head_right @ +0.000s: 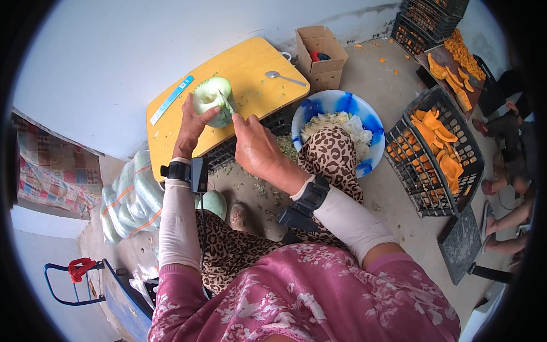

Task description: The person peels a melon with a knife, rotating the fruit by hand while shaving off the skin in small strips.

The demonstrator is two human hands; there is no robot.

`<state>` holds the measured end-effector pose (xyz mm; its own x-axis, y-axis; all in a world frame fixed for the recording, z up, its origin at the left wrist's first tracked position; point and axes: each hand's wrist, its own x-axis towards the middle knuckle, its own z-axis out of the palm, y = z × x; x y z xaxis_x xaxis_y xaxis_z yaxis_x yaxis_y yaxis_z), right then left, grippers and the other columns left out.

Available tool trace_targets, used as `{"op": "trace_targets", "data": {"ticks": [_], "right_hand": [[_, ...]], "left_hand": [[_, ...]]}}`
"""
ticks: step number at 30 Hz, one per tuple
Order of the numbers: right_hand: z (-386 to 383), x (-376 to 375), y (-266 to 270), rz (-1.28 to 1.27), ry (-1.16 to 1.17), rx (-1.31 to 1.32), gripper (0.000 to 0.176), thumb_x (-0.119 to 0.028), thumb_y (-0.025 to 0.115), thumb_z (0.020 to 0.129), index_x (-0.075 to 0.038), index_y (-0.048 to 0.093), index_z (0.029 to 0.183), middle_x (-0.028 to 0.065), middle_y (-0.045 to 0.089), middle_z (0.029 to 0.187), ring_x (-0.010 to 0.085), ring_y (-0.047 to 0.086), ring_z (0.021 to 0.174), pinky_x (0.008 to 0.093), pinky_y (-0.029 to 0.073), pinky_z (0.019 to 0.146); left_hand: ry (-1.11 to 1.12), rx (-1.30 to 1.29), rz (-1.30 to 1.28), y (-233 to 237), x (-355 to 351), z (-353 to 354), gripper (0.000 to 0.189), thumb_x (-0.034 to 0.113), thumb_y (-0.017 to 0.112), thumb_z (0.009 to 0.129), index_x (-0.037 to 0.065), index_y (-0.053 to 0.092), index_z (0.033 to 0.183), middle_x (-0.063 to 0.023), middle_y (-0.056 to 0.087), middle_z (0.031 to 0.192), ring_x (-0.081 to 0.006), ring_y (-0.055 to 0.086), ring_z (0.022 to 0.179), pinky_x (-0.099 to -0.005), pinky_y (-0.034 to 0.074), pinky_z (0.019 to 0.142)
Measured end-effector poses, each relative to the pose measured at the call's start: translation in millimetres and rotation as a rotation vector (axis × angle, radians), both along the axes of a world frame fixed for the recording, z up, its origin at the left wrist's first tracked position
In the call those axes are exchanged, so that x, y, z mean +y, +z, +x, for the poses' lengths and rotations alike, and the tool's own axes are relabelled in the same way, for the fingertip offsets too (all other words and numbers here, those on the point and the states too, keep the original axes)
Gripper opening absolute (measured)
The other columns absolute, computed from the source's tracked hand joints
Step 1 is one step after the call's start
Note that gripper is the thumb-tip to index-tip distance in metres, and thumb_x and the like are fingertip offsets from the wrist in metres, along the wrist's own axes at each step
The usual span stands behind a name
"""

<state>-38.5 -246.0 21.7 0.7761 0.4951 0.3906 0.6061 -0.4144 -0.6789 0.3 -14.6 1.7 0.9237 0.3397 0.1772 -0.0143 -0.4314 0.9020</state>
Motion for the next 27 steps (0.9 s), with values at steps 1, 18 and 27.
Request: {"op": "trace_targets", "data": {"ticks": [1,18,27], "right_hand": [[-1,0,1,-0.002,-0.001,-0.003,0.053,0.006,0.057,0.08,0.009,0.046,0.132,0.0263,0.054,0.102,0.0453,0.057,0.091,0.0503,0.048,0.077],[18,28,51,-0.268,0.061,-0.035,0.027,0.004,0.055,0.081,0.01,0.058,0.107,0.0317,0.066,0.089,0.0473,0.067,0.087,0.0515,0.055,0.075],[31,27,52,-0.276,0.148,0.044,0.022,0.006,0.054,0.081,0.011,0.057,0.102,0.0322,0.064,0.087,0.0499,0.065,0.086,0.0541,0.053,0.072]], "left_hand": [[-0.006,-0.001,0.014,-1,2,1,0.104,0.034,0.089,0.07,-0.004,0.031,0.147,-0.0225,0.033,0.143,-0.0334,0.034,0.136,-0.0415,0.035,0.112],[0.009,0.017,0.047,-1,-1,0,0.12,0.038,0.09,0.067,-0.007,0.017,0.152,-0.0212,0.025,0.148,-0.0341,0.034,0.138,-0.0395,0.038,0.113],[0.011,-0.044,0.12,-8,7,3,0.108,0.041,0.09,0.067,-0.003,0.03,0.146,-0.0216,0.032,0.142,-0.0348,0.042,0.13,-0.0414,0.042,0.108]]}}
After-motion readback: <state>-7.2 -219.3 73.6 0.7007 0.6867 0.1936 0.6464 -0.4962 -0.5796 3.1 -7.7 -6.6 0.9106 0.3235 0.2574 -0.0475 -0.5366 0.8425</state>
